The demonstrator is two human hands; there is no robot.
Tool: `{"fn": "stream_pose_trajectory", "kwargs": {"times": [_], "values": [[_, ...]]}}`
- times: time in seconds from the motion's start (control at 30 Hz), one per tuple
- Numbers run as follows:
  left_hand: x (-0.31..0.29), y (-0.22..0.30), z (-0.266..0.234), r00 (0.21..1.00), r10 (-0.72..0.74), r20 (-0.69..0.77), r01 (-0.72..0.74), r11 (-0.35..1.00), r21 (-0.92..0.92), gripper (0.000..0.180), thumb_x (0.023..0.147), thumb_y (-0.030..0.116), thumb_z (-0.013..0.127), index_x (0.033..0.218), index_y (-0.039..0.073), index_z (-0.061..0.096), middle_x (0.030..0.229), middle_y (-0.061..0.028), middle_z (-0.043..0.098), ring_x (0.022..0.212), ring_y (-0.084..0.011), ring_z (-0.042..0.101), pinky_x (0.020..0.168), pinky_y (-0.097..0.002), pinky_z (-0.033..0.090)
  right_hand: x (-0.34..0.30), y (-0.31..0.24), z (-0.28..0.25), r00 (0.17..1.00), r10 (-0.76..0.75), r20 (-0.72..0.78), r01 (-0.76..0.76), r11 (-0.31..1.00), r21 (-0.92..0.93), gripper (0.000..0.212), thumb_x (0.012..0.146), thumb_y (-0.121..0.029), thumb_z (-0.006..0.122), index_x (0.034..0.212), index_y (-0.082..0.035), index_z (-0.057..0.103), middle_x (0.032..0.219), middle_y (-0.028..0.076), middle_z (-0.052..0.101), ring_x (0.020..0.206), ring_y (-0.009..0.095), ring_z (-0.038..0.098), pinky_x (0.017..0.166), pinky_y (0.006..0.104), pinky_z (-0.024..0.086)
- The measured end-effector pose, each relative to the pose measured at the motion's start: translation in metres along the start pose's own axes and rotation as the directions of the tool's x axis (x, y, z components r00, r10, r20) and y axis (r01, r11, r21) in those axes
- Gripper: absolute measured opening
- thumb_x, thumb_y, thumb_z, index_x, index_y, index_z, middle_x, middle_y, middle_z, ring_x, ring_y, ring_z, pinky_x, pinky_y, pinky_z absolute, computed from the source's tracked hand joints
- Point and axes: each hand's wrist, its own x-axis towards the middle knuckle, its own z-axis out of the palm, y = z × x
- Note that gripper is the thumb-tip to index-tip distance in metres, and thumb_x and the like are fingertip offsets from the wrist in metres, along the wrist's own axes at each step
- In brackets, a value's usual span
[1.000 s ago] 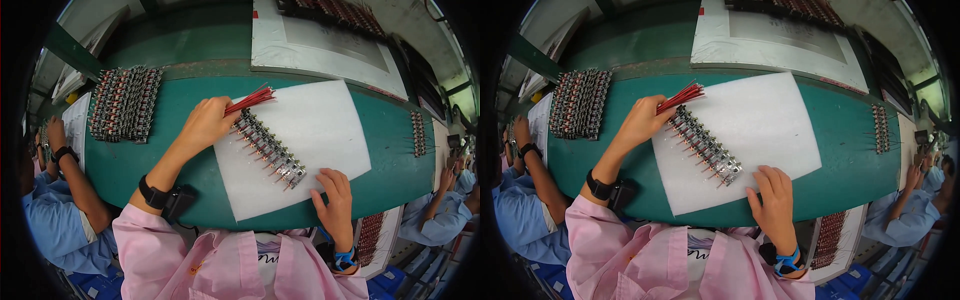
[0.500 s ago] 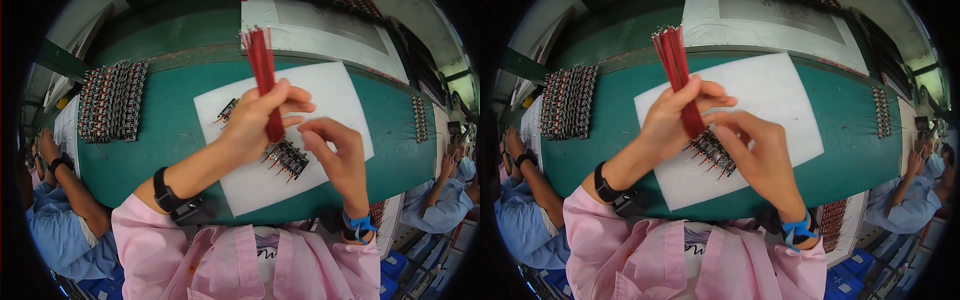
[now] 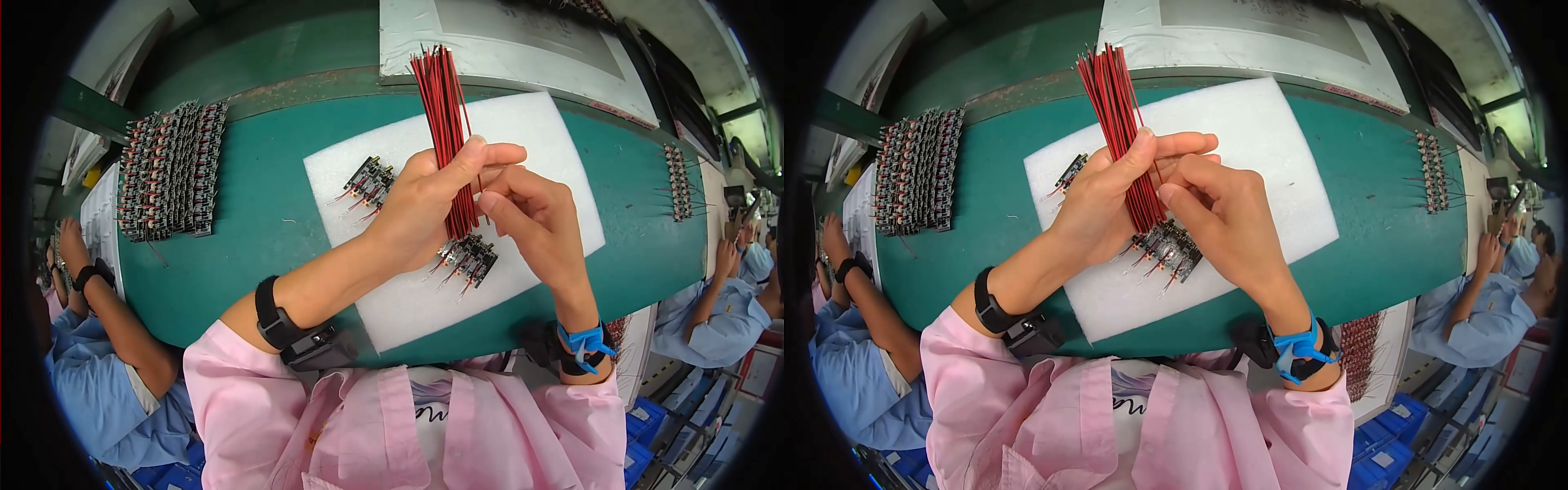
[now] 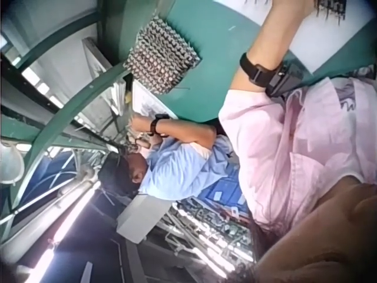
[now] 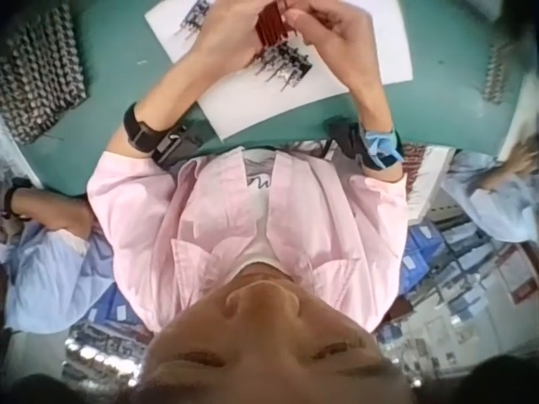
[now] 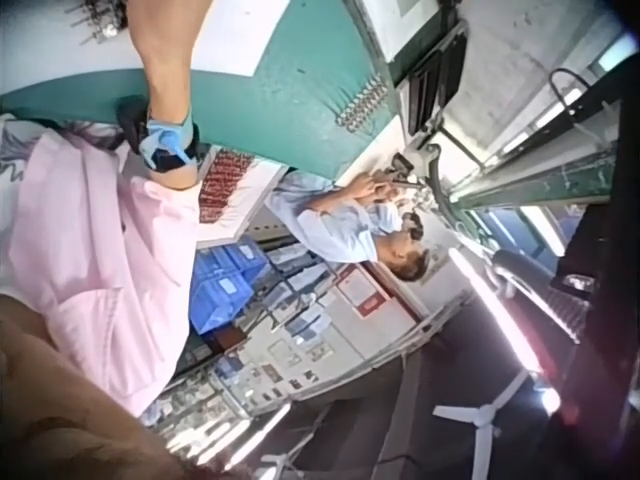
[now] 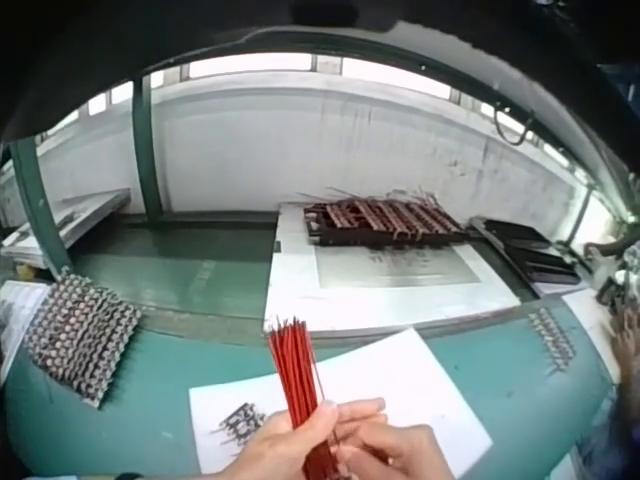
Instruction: The person picks up a bundle of wires and a circuit board, then inserts the wires one by one into the board. After filling the board, the person sets it aside and picks up another board to repeat the process.
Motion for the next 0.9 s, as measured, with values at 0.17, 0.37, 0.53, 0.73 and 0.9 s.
{"fn": "stream_pose_trajectory", "kwargs": {"times": [0.17,0.37,0.53,0.73,0.9], "values": [[-0.003,-0.002,0.003,0.994,0.012,-0.109,-0.015,1.0,-0.026,0.043,0.089,0.033,0.032,0.105,-0.004,0.047,0.105,-0.0154,0.05,0.094,-0.0205,0.052,0.081,-0.0313,0.043,-0.01,-0.005,-0.007,0.999,-0.004,-0.05,-0.005,0.982,-0.188,0.008,0.077,-0.005,0.052,0.072,0.002,0.051,0.061,0.001,0.051,0.053,0.005,0.045,0.047,0.0177,0.034],[-0.007,0.0,0.006,0.989,-0.05,-0.139,0.046,0.998,-0.032,0.033,0.087,0.028,0.04,0.094,-0.003,0.05,0.106,-0.0159,0.05,0.094,-0.0193,0.052,0.078,-0.0307,0.043,-0.013,-0.004,-0.004,0.997,0.007,-0.083,-0.024,0.979,-0.204,0.009,0.077,-0.004,0.052,0.071,0.002,0.05,0.059,0.001,0.049,0.052,0.005,0.045,0.047,0.0175,0.034],[-0.007,-0.004,0.0,0.974,0.042,-0.222,-0.004,0.986,0.168,0.029,0.087,0.026,0.041,0.088,-0.001,0.052,0.084,-0.0109,0.056,0.075,-0.0141,0.055,0.066,-0.0264,0.045,-0.013,-0.005,-0.005,0.996,0.075,-0.042,-0.076,0.996,-0.04,0.01,0.077,-0.006,0.053,0.071,0.002,0.051,0.057,0.003,0.05,0.045,0.005,0.042,0.041,0.017,0.033],[-0.014,0.006,-0.006,0.975,0.114,-0.189,-0.013,0.885,0.466,0.028,0.086,0.028,0.042,0.081,0.002,0.052,0.053,0.0011,0.042,0.044,-0.0069,0.039,0.044,-0.022,0.037,-0.013,0.0,-0.01,0.978,0.203,-0.051,-0.172,0.918,0.357,0.01,0.077,-0.006,0.051,0.07,0.002,0.05,0.055,0.007,0.052,0.034,0.007,0.038,0.033,0.0169,0.03],[-0.025,0.021,-0.004,0.957,0.114,-0.269,-0.047,0.968,0.245,0.027,0.083,0.029,0.046,0.077,0.003,0.051,0.048,0.0049,0.034,0.036,-0.0047,0.028,0.034,-0.0211,0.027,-0.02,0.01,-0.02,0.976,0.168,-0.138,-0.107,0.923,0.368,0.009,0.077,-0.005,0.05,0.07,0.001,0.049,0.055,0.008,0.052,0.033,0.008,0.039,0.033,0.0176,0.031]]}}
